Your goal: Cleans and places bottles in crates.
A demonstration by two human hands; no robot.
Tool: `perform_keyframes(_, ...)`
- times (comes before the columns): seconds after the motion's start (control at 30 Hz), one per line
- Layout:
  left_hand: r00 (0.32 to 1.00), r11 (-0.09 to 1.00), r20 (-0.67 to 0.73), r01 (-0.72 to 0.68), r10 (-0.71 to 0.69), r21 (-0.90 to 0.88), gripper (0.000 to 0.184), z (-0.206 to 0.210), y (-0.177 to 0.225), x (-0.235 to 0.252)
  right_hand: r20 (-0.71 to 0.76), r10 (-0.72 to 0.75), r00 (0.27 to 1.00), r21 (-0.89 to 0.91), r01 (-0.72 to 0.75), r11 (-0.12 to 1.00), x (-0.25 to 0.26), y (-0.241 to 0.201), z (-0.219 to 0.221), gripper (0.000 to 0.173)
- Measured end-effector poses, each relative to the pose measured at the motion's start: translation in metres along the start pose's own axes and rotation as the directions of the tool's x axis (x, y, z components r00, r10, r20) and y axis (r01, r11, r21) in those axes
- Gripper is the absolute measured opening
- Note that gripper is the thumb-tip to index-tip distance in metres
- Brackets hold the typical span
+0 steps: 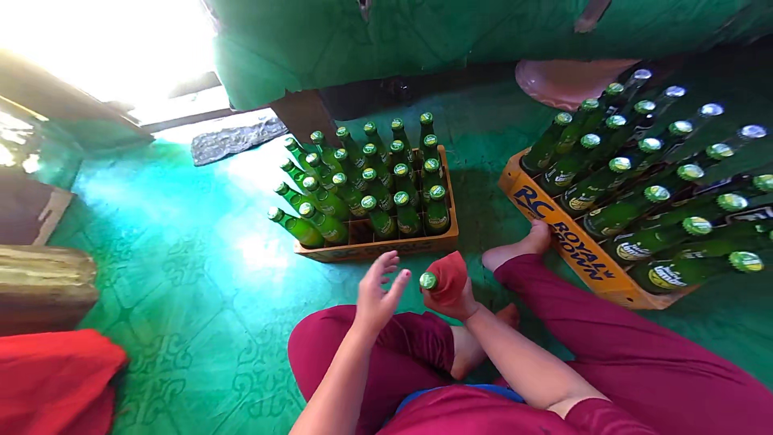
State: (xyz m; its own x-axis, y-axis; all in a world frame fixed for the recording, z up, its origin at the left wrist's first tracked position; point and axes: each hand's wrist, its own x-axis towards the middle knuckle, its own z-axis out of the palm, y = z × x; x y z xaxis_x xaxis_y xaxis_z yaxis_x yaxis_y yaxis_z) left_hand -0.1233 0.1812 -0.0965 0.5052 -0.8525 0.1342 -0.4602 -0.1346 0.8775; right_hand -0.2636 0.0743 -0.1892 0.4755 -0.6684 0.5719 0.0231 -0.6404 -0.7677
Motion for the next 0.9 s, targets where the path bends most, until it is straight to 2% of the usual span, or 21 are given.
perform_keyframes(0.07, 0.984, 0.999, 0.178, 0.032, -0.027, -0.027, 0.048, 0.013, 0.009, 0.002, 0.076, 0.030, 0.997, -0.067, -0.025, 0.997, -0.011, 0.006, 0.001, 0.049)
perform_keyframes(0.1, 0.978, 0.998, 0.206, 0.035, -0.025, -0.043, 0.049, 0.019, 0.012, 0.002, 0.087, 0.038, 0.996, -0.066, -0.032, 0.997, -0.016, 0.010, 0.001, 0.055)
perform_keyframes(0.17, 0.987, 0.999, 0.159, 0.030, -0.023, -0.041, 0.046, 0.025, 0.011, 0.000, 0.104, 0.072, 0.992, -0.066, -0.065, 0.996, -0.024, 0.020, 0.001, 0.060)
perform_keyframes(0.23, 0.987, 0.998, 0.151, 0.062, -0.064, 0.013, 0.041, 0.020, 0.008, -0.002, 0.191, 0.202, 0.961, -0.110, -0.184, 0.977, -0.033, 0.030, -0.006, 0.062)
perform_keyframes(0.27, 0.987, 0.998, 0.146, 0.056, -0.062, 0.042, 0.037, 0.017, 0.004, -0.003, 0.275, 0.325, 0.905, -0.164, -0.289, 0.943, -0.036, 0.034, -0.014, 0.065)
perform_keyframes(0.33, 0.994, 0.998, 0.105, -0.012, 0.006, 0.054, 0.028, 0.014, -0.005, -0.009, 0.433, 0.524, 0.734, -0.269, -0.449, 0.852, -0.029, 0.036, -0.025, 0.070)
perform_keyframes(0.37, 0.997, 0.998, 0.063, -0.053, 0.051, 0.034, 0.026, 0.014, -0.011, -0.015, 0.465, 0.549, 0.695, -0.276, -0.476, 0.835, -0.026, 0.034, -0.026, 0.071)
perform_keyframes(0.4, 0.997, 0.997, 0.023, -0.071, 0.071, 0.008, 0.024, 0.014, -0.014, -0.023, 0.471, 0.552, 0.688, -0.240, -0.502, 0.831, -0.028, 0.034, -0.025, 0.072)
perform_keyframes(0.47, 0.998, 0.998, -0.060, -0.038, 0.036, -0.044, 0.022, 0.010, -0.012, -0.035, 0.409, 0.569, 0.713, -0.067, -0.599, 0.798, -0.037, 0.038, -0.020, 0.082)
perform_keyframes(0.53, 0.988, 0.989, -0.145, 0.040, -0.061, -0.144, 0.019, -0.001, -0.003, -0.040, 0.300, 0.639, 0.708, 0.107, -0.690, 0.716, -0.035, 0.036, -0.015, 0.081)
perform_keyframes(0.6, 0.956, 0.955, -0.235, 0.110, -0.178, -0.275, 0.013, -0.017, 0.009, -0.040, 0.234, 0.697, 0.678, 0.225, -0.735, 0.640, -0.023, 0.030, -0.012, 0.067)
perform_keyframes(0.67, 0.910, 0.925, -0.326, 0.131, -0.255, -0.357, 0.009, -0.036, 0.024, -0.035, 0.159, 0.732, 0.662, 0.264, -0.743, 0.615, -0.014, 0.027, -0.012, 0.050)
perform_keyframes(0.73, 0.879, 0.939, -0.421, 0.077, -0.223, -0.336, 0.006, -0.059, 0.038, -0.027, 0.110, 0.775, 0.623, 0.220, -0.775, 0.592, -0.015, 0.034, -0.017, 0.050)
perform_keyframes(0.83, 0.857, 0.986, -0.508, -0.003, -0.085, -0.169, 0.007, -0.092, 0.057, -0.012, 0.062, 0.860, 0.506, 0.209, -0.850, 0.484, -0.022, 0.046, -0.020, 0.059)
perform_keyframes(0.9, 0.840, 0.997, -0.541, 0.004, -0.046, -0.079, 0.009, -0.107, 0.062, -0.001, 0.075, 0.878, 0.474, 0.219, -0.866, 0.449, -0.023, 0.047, -0.020, 0.060)
